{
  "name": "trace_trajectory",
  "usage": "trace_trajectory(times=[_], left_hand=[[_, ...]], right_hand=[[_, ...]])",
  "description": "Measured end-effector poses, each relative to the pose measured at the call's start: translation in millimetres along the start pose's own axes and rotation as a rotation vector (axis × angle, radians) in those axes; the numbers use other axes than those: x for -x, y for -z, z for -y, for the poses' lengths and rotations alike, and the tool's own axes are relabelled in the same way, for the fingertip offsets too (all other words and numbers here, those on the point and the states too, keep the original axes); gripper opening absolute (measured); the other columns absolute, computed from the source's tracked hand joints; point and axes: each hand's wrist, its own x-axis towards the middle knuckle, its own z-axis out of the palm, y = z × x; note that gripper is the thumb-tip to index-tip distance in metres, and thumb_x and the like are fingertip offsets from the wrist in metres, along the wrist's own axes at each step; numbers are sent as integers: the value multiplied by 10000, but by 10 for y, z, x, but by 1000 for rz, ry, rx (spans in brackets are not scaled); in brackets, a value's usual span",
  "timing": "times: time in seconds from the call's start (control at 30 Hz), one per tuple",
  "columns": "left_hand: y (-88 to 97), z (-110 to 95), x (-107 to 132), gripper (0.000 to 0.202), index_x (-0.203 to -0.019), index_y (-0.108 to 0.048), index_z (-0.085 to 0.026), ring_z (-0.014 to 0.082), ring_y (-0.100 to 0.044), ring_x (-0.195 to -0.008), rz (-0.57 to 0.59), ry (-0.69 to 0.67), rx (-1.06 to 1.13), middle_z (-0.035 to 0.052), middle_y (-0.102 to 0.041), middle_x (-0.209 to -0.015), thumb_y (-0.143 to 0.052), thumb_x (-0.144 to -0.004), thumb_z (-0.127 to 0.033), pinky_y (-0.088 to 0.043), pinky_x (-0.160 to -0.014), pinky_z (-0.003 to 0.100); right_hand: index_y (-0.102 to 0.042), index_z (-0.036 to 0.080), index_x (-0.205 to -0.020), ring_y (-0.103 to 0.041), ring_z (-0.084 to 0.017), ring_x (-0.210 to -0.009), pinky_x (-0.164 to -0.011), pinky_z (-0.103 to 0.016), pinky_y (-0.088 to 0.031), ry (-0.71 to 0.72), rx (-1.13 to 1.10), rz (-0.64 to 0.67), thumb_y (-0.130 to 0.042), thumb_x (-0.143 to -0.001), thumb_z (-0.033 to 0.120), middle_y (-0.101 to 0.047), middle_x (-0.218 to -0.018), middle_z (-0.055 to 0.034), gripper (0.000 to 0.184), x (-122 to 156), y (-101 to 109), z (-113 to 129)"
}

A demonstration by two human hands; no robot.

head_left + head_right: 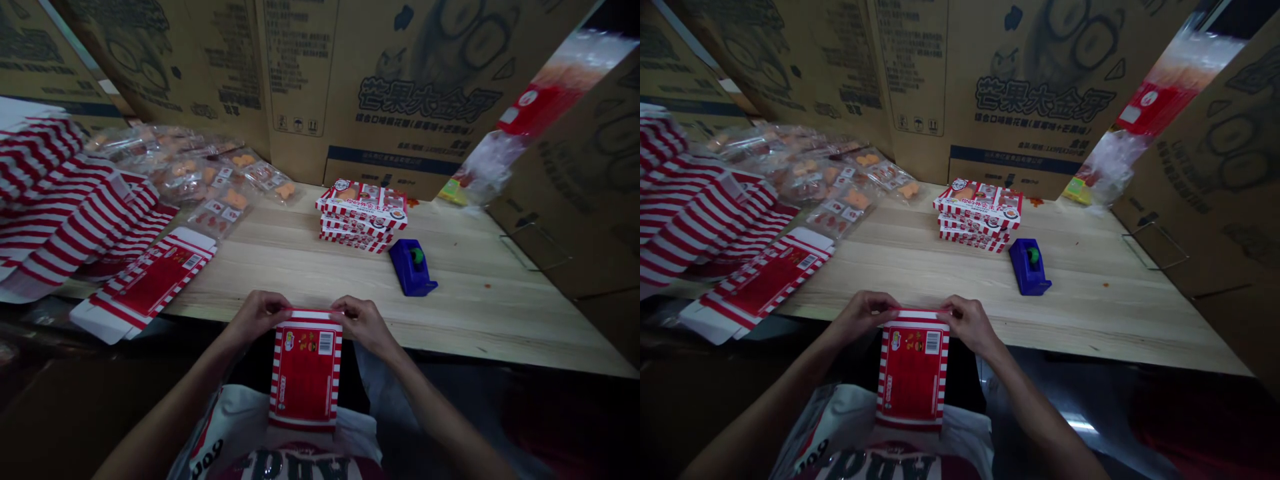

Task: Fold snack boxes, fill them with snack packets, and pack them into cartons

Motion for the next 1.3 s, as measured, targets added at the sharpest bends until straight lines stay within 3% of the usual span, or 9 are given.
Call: trace_trajectory(times=[0.2,0.37,0.57,0.77,0.87,1.03,1.07,1.17,1.3], left_hand=[[62,-43,-76,204,-651,-686,-114,152,-608,-603,71,11,67,46,-675,-640,-673,-728,-302,-459,-584,240],[22,15,22,200,-744,-698,-121,171,-627,-729,52,-48,77,65,-678,-785,-698,-763,-321,-486,-661,259],[-271,279,141,252,-926,-687,-155,183,-641,-818,-71,21,481,64,-690,-918,-733,-758,-337,-510,-731,282],[-372,317,178,174,-832,-735,-164,190,-628,-856,-167,-44,437,66,-684,-899,-726,-772,-327,-494,-755,258],[-357,288,189,173,-826,-713,-173,173,-627,-818,-154,-4,419,50,-678,-875,-714,-787,-341,-497,-719,233],[-475,306,162,286,-880,-640,-199,158,-638,-672,-213,177,525,6,-688,-834,-764,-725,-405,-525,-589,232],[-509,292,155,324,-887,-633,-197,166,-644,-655,-223,203,541,5,-692,-820,-781,-699,-415,-535,-577,245],[-579,209,137,382,-872,-623,-183,182,-651,-609,-236,228,546,8,-694,-765,-807,-654,-437,-544,-542,265],[-586,140,122,385,-893,-613,-191,200,-673,-612,-238,245,541,9,-703,-783,-803,-664,-435,-555,-545,282]], right_hand=[[-628,172,-648,-559,-137,-580,-552,-246,-422,-49,-75,36,-647,-778,271,-621,-611,4,164,-41,29,131],[-677,174,-786,-639,-177,-730,-663,-278,-495,-43,-156,-6,-660,-806,324,-694,-797,-38,152,123,-53,89],[-677,201,-775,-661,-197,-885,-768,-298,-524,21,-221,-195,-646,-830,274,-708,-932,-58,96,294,-228,37],[-700,225,-870,-662,-201,-957,-859,-337,-516,64,-206,-210,-616,-860,249,-718,-1011,-62,88,387,-305,-20],[-689,245,-1024,-647,-206,-1010,-861,-341,-520,68,-167,-261,-643,-831,284,-698,-1103,-63,202,360,-37,-135],[-672,201,-866,-607,-204,-856,-686,-314,-497,-66,55,-917,-659,-724,407,-661,-975,-80,250,263,1060,-503],[-670,192,-836,-591,-200,-812,-654,-310,-481,-100,73,-980,-669,-692,426,-656,-960,-84,274,241,1272,-575],[-673,173,-685,-540,-170,-639,-565,-290,-429,-171,35,-948,-716,-594,456,-651,-746,-53,301,134,1668,-742],[-648,172,-537,-467,-127,-491,-492,-265,-365,-211,-92,-870,-745,-529,455,-556,-490,15,299,-34,1687,-854]])
